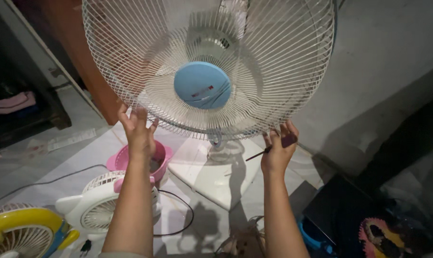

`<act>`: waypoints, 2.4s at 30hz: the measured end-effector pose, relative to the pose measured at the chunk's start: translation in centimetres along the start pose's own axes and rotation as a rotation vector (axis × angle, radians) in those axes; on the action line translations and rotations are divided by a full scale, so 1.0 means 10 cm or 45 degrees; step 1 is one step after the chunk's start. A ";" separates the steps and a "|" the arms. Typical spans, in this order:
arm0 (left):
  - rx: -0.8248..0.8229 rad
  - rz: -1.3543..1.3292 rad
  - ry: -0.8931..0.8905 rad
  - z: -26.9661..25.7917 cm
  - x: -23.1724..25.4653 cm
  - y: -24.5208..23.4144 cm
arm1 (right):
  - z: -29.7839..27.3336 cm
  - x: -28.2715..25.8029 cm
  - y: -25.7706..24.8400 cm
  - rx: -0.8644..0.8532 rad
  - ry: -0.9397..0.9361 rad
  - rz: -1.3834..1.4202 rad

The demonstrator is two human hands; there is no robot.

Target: The person disassembles a standing fan by unscrewing the front grille, removing the fan blades, and detaching the rear grille. They then handle a small Hello Kitty fan, removing its front cover and blade.

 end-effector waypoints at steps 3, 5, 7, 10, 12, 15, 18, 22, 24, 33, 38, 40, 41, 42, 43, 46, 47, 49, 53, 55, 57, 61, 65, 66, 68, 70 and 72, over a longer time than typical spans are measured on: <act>0.144 0.124 -0.055 -0.03 -0.05 0.01 | -0.06 -0.03 0.02 -0.045 0.032 -0.035; 0.220 0.144 -0.076 -0.08 -0.12 -0.02 | -0.08 -0.06 0.05 -0.031 0.069 -0.052; 0.258 0.103 -0.086 -0.09 -0.20 -0.03 | -0.03 -0.08 0.08 -0.006 0.084 -0.076; 0.398 0.224 -0.082 -0.19 -0.28 -0.03 | 0.08 -0.11 0.04 0.033 0.166 -0.078; 0.470 0.603 0.178 -0.40 -0.21 0.08 | 0.17 -0.09 0.04 -0.089 0.202 -0.070; 0.240 1.205 0.822 -1.25 -0.25 0.77 | 0.27 0.03 -0.07 -0.151 0.248 -0.096; -0.456 1.144 1.159 -1.77 -0.29 1.75 | 0.38 0.21 -0.26 -0.148 0.259 -0.080; -0.388 1.802 2.065 -1.97 0.16 2.43 | 0.58 0.21 -0.33 -0.283 0.101 -0.419; -0.378 2.044 2.292 -1.84 0.28 2.71 | 0.51 0.13 -0.27 -0.083 0.268 -0.076; -0.338 2.587 2.316 -1.68 0.07 3.08 | 0.37 -0.05 0.05 -0.216 -0.075 -0.492; -0.333 2.604 2.191 -1.83 0.12 3.21 | 0.42 0.05 -0.03 -0.173 -0.246 -0.705; -0.362 2.641 2.170 -1.83 0.17 3.30 | 0.35 -0.02 0.04 -0.193 -0.485 -1.063; -0.378 2.660 2.158 -1.82 0.19 3.34 | 0.35 -0.04 0.06 -0.166 -0.450 -0.996; -0.379 2.612 2.128 -1.84 0.22 3.36 | 0.34 -0.06 0.08 -0.138 -0.417 -0.927; -0.380 2.563 2.098 -1.85 0.25 3.38 | 0.34 -0.08 0.09 -0.111 -0.384 -0.859; -0.360 2.363 2.079 -1.90 0.35 3.34 | 0.32 -0.07 0.08 -0.085 -0.293 -0.828; -0.350 2.287 2.083 -1.91 0.38 3.31 | 0.32 -0.07 0.08 -0.137 -0.353 -0.813; -0.382 2.192 2.127 -1.88 0.41 3.28 | 0.31 -0.03 0.07 -0.234 -0.467 -0.778; -0.358 2.025 2.276 -1.80 0.39 3.13 | 0.31 -0.06 -0.03 -0.090 -0.121 -0.357; -0.459 1.911 2.250 -1.74 0.36 3.03 | 0.21 -0.34 -0.02 -0.092 -0.287 -0.153; -0.589 1.913 2.201 -1.57 0.33 2.91 | 0.20 -0.46 0.20 -0.462 -0.190 -0.281; -0.859 1.864 1.866 -1.44 0.41 2.40 | -0.01 -0.42 0.12 -0.613 -0.013 -0.387; -0.252 1.737 1.448 -1.46 0.91 1.54 | -0.24 -0.29 -0.27 -0.647 0.097 -0.422; -0.091 1.791 1.452 -1.54 1.07 1.24 | -0.31 -0.26 -0.37 -0.661 0.155 -0.462; 0.050 1.892 1.190 -1.51 1.18 0.81 | -0.49 -0.14 -0.52 -0.657 0.346 -0.525; -0.135 2.095 0.742 -1.55 0.97 0.46 | -0.66 0.01 -0.63 -0.620 0.593 -0.562; -0.387 2.329 0.475 -1.71 0.62 0.23 | -0.82 0.13 -0.67 -0.709 0.698 -0.511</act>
Point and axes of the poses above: each hand's wrist, its own z-axis towards the middle knuckle, its own y-axis out of the palm, x = y × z, the point moved 4 cm from there along z, towards the middle knuckle, and after that the axes turned 12 degrees about z, right-handed, at the moved point
